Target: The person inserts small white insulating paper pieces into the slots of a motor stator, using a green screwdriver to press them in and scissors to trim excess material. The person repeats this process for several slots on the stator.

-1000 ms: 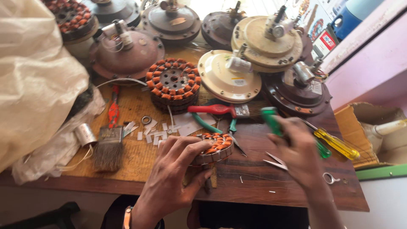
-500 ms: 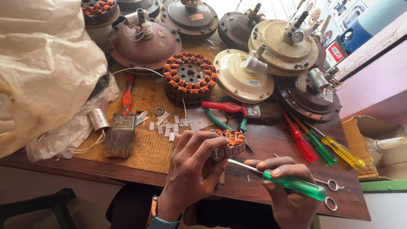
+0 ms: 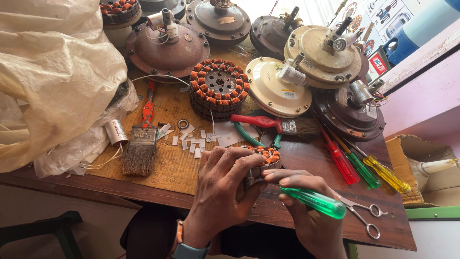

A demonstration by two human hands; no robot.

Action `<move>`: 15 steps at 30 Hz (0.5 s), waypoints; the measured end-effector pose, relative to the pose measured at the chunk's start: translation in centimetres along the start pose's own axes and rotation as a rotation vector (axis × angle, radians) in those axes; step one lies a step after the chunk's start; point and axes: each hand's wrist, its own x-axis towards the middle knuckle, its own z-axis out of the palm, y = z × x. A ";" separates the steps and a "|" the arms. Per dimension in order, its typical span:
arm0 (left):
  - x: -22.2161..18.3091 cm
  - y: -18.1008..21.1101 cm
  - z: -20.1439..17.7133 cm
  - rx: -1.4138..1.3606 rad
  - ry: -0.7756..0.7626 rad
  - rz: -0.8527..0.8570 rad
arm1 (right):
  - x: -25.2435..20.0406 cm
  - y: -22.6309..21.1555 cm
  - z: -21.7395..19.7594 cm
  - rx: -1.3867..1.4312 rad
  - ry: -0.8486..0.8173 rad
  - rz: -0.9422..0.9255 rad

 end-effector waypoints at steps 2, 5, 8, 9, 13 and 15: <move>-0.1 0.4 0.5 0.060 0.053 -0.016 | 0.2 0.0 0.0 -0.115 -0.025 0.014; -0.1 0.6 1.2 0.123 0.101 -0.044 | -0.2 0.2 0.9 -0.175 0.014 -0.075; -0.1 0.6 1.7 0.157 0.090 -0.046 | -1.0 0.2 1.8 -0.242 0.089 -0.157; -0.1 0.6 1.8 0.151 0.087 -0.049 | -1.1 0.3 1.6 -0.274 0.111 -0.176; 0.1 1.0 1.7 0.129 0.085 -0.058 | -0.8 0.6 0.1 -0.166 0.058 -0.129; 0.3 1.1 1.5 0.119 0.083 -0.061 | -0.9 0.7 -0.4 -0.219 0.092 -0.060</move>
